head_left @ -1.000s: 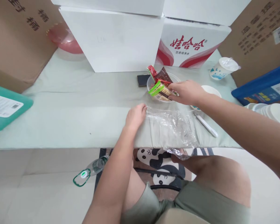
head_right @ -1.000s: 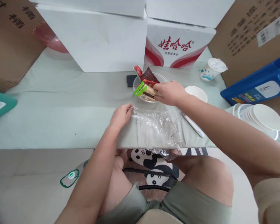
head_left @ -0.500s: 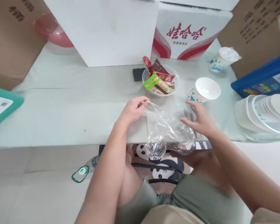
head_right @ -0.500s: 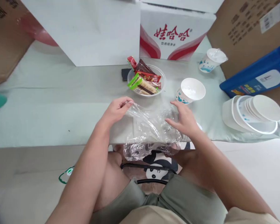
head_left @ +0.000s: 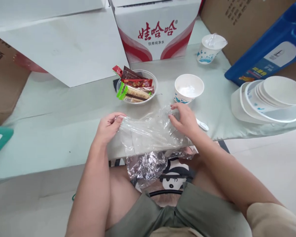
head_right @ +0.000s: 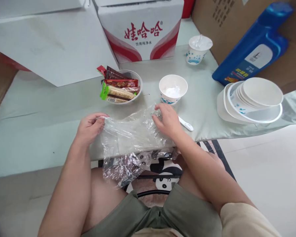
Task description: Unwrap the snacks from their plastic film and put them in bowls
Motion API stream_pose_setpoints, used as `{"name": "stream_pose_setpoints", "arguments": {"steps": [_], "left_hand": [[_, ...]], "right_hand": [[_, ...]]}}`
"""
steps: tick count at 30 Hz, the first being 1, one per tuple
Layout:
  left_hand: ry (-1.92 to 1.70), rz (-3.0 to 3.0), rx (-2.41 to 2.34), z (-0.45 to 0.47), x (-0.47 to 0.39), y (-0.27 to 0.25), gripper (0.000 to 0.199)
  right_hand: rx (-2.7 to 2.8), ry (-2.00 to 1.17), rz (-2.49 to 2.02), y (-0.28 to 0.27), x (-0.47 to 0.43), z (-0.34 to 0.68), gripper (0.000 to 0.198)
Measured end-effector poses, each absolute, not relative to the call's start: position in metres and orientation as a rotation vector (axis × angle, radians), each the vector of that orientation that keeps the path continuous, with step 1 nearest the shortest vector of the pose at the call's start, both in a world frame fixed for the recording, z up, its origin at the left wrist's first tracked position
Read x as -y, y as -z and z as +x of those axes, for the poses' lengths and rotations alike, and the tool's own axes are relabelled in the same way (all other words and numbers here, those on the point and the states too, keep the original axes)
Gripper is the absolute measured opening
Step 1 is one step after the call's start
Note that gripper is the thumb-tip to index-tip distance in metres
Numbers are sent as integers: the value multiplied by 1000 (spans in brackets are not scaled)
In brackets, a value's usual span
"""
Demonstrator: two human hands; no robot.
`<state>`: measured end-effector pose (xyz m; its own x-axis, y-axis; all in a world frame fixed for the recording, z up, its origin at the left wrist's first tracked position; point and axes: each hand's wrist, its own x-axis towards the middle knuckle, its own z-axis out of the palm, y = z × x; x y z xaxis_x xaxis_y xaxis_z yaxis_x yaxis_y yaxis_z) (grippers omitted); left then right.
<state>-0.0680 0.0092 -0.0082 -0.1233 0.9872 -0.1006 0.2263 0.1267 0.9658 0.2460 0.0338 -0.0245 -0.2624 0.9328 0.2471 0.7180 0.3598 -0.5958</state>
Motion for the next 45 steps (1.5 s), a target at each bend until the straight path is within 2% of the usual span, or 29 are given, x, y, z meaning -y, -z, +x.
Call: {"name": "stream_pose_setpoints", "arguments": {"steps": [4, 8, 11, 14, 17, 21, 23, 25, 27, 29, 31, 32, 34, 36, 41, 45], "left_hand": [[-1076, 1206, -1455, -67, -11, 7, 31], [-1146, 1131, -1364, -70, -14, 4, 37], [-1204, 1069, -1362, -73, -20, 0, 36], [-1302, 1024, -1357, -77, -24, -5, 34], [-1400, 905, -1252, -77, -24, -9, 42], [-1078, 756, -1215, -63, -13, -9, 46], [-841, 766, -1331, -54, -7, -6, 40], [-737, 813, -1454, -48, -5, -1, 24], [-833, 844, -1512, -46, -6, 4, 8], [-1018, 838, -1495, -46, -9, 7, 3], [-1148, 808, -1455, -48, -12, 8, 5], [-1181, 790, -1441, -48, -14, 8, 7], [-1192, 751, -1422, -48, -17, 7, 10], [-1172, 730, -1426, -47, -20, 6, 13], [-1010, 786, -1530, -50, -26, 9, 25], [-906, 799, -1321, -58, -22, 7, 53]], "right_hand": [[2002, -575, -1376, 31, -37, 240, 61], [1762, -877, -1306, 30, -40, 229, 80], [1599, -1089, -1339, 26, -41, 228, 69], [1481, -1056, -1410, 20, -39, 232, 54], [1416, -978, -1474, 16, -35, 236, 52], [1423, -861, -1479, 9, -29, 237, 48], [1388, -792, -1434, 5, -27, 239, 43], [1339, -717, -1359, 0, -23, 245, 45], [1312, -707, -1259, -2, -19, 254, 55], [1326, -842, -1181, 1, -14, 261, 69], [1392, -1100, -1183, 7, -10, 264, 73], [1436, -1230, -1217, 10, -9, 263, 68], [1507, -1369, -1329, 15, -7, 259, 46], [1495, -1303, -1428, 16, -7, 255, 30], [1419, -959, -1592, 5, -12, 254, 15], [1413, -973, -1502, 6, -17, 258, 11]]}}
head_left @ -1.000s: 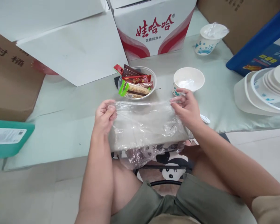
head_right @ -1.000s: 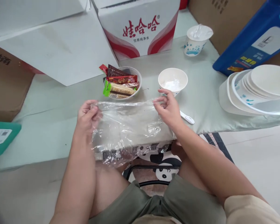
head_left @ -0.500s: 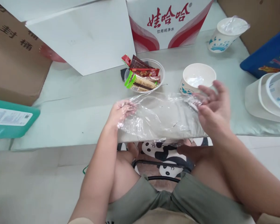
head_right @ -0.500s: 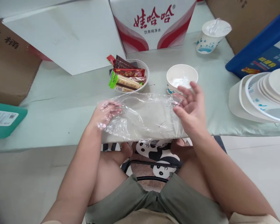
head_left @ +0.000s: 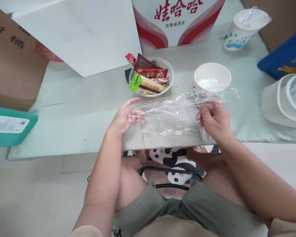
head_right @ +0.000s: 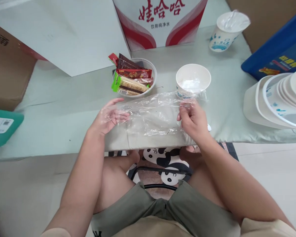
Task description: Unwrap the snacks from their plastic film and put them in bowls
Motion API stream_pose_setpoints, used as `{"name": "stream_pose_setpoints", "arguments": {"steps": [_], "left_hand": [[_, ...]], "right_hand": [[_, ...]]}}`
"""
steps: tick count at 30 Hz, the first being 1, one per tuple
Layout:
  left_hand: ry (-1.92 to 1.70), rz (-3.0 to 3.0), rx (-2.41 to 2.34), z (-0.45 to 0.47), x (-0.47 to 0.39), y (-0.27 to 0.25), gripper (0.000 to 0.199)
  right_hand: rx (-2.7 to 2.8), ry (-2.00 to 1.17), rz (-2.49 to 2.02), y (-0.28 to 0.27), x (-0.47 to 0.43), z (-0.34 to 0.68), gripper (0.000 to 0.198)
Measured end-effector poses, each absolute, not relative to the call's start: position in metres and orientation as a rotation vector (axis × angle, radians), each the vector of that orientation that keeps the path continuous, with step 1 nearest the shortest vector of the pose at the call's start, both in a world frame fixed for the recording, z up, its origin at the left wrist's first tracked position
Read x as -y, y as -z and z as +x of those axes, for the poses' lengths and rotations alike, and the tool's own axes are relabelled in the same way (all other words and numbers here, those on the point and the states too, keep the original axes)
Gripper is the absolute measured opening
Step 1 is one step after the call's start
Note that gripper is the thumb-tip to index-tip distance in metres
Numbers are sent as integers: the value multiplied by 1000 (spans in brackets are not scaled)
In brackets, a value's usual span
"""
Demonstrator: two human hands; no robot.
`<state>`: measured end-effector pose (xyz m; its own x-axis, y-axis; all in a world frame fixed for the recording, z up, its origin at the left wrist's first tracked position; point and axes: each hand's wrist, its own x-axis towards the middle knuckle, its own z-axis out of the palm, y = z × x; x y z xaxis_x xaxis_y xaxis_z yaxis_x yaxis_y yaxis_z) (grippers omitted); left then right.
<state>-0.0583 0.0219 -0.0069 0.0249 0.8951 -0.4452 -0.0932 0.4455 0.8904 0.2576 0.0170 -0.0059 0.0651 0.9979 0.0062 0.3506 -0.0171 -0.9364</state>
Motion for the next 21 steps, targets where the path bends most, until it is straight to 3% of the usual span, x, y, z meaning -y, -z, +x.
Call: {"name": "stream_pose_setpoints", "arguments": {"steps": [3, 8, 11, 14, 16, 21], "left_hand": [[-819, 875, -1269, -61, -17, 7, 63], [-1076, 894, -1397, -58, -19, 17, 34], [-1159, 759, -1289, -56, -21, 17, 55], [-1006, 712, -1168, -55, -19, 14, 79], [-939, 757, -1171, -53, -19, 13, 83], [-1023, 886, -1347, -54, -22, 14, 33]], "right_hand": [[1374, -1104, -1402, 12, -18, 261, 11], [1223, -1160, -1302, 18, -19, 267, 13], [1140, -1177, -1246, 21, -20, 268, 15], [1141, -1203, -1215, 22, -21, 266, 16], [1150, -1216, -1198, 22, -21, 264, 17], [1121, -1216, -1216, 20, -25, 263, 18]]}}
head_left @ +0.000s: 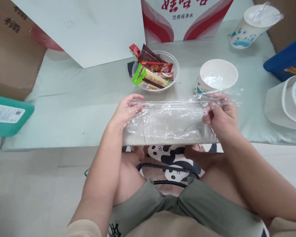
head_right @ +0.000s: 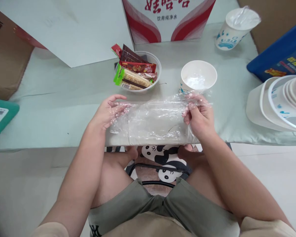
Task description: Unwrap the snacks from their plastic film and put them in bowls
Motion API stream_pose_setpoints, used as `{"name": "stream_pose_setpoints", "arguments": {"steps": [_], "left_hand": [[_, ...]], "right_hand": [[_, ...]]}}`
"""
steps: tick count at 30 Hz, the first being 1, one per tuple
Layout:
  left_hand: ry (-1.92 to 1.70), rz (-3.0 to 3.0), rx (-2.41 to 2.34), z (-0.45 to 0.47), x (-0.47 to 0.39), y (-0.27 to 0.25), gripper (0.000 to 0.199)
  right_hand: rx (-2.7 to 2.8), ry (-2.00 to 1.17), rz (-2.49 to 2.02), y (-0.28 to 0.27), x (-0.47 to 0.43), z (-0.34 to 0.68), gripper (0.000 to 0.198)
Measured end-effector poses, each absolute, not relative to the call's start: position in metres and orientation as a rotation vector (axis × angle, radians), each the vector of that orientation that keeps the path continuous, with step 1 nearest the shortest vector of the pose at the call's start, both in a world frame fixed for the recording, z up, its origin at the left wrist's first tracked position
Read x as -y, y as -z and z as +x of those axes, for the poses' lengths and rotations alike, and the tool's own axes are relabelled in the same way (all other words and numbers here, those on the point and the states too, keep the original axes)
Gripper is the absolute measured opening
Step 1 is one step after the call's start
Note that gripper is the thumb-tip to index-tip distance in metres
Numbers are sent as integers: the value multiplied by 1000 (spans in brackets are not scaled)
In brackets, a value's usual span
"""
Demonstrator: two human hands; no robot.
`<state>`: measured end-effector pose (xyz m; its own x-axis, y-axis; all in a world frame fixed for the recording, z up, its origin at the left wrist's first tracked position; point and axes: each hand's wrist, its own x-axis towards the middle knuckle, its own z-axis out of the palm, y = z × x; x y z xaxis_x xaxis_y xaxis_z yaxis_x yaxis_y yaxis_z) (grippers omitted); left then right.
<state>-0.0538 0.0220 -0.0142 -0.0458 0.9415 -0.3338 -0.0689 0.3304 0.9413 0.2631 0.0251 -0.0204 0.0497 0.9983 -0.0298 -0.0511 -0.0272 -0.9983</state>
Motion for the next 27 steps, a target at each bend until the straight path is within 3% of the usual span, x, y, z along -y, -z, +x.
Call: {"name": "stream_pose_setpoints", "arguments": {"steps": [5, 15, 18, 20, 21, 23, 27], "left_hand": [[-1047, 809, -1421, -59, -22, 10, 9], [-1024, 707, -1397, -62, -25, 7, 10], [-1022, 711, -1352, -61, -29, 10, 23], [-1026, 783, -1366, -59, -29, 12, 21], [-1031, 840, -1381, -58, -28, 13, 21], [-1026, 954, -1396, -56, -26, 16, 40], [-977, 1003, -1307, -59, -19, 14, 69]], "right_hand": [[1170, -1133, -1170, 25, -25, 272, 7], [1741, -1018, -1197, 12, -21, 303, 17], [1738, -1131, -1166, 15, -23, 303, 26], [1743, -1098, -1236, 18, -24, 298, 31], [1765, -1056, -1297, 19, -23, 294, 27], [1825, -999, -1396, 21, -22, 290, 16], [1984, -1021, -1388, 16, -17, 296, 56]]}}
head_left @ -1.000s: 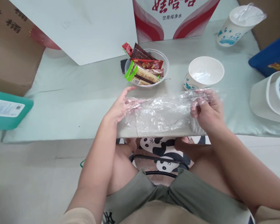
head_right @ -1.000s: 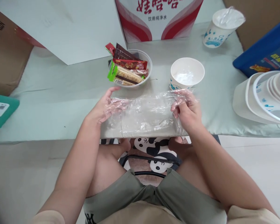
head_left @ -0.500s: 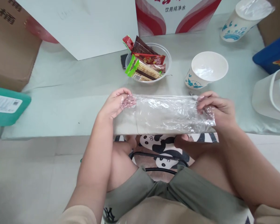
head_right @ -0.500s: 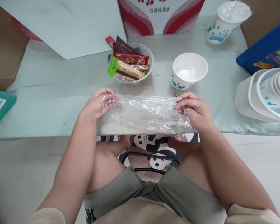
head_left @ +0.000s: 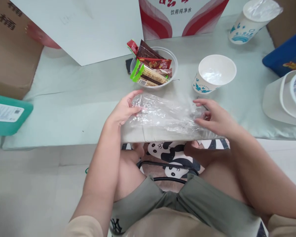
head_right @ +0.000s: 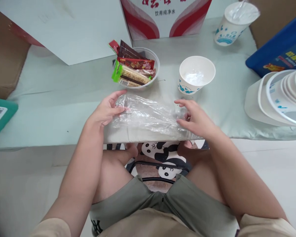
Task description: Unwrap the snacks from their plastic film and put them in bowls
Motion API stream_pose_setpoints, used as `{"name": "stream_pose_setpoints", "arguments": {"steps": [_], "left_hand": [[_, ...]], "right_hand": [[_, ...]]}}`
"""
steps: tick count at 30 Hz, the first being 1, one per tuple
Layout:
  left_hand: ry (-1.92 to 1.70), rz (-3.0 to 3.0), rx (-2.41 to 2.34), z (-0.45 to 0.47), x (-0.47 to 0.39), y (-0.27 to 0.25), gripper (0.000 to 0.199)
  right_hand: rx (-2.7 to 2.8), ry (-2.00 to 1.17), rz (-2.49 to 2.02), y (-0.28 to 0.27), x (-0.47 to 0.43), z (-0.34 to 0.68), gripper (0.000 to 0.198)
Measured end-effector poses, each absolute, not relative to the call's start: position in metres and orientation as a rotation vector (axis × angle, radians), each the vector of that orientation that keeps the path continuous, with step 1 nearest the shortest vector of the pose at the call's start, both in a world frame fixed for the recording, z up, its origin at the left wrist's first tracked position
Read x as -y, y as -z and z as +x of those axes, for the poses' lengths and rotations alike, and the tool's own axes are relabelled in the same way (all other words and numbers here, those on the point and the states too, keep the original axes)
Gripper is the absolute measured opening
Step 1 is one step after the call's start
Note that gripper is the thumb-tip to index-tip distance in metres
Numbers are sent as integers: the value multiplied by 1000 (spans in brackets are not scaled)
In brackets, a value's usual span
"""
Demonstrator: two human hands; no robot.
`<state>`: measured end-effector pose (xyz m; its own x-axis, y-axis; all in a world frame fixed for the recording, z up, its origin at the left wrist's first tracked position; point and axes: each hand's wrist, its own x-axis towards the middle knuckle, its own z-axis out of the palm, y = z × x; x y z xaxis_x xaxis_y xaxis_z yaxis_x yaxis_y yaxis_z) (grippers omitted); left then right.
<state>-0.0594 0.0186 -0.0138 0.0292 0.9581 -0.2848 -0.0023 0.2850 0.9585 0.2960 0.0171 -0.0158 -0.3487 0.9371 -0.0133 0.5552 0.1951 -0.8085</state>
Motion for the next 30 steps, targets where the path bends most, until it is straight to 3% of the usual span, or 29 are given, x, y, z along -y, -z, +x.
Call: {"name": "stream_pose_setpoints", "arguments": {"steps": [2, 5, 11, 13, 16, 19, 23, 28, 30], "left_hand": [[-942, 977, -1236, -62, -14, 9, 73], [-894, 955, -1129, -60, -9, 1, 76], [-759, 922, -1019, -40, -9, -8, 76], [-803, 901, -1078, -35, -10, -10, 77], [-1053, 856, -1223, -30, -8, -7, 75], [-1205, 772, -1146, -18, -1, 2, 66], [-1023, 805, -885, 10, 9, 16, 80], [-977, 952, -1138, 24, 5, 23, 34], [-1034, 939, -1218, 20, 2, 23, 29]], "right_hand": [[2035, -907, -1383, 9, -16, 301, 56], [1938, -829, -1318, 2, -16, 292, 39], [1739, -1686, -1009, 15, -25, 220, 60], [1808, -1833, -1004, 18, -26, 206, 41], [1775, -1725, -1097, 13, -23, 206, 16], [1555, -1537, -1184, 7, -15, 215, 19], [1506, -1431, -1200, 6, -7, 217, 21], [1489, -1280, -1317, 6, -8, 217, 21], [1469, -1229, -1342, 6, -10, 219, 17]]}}
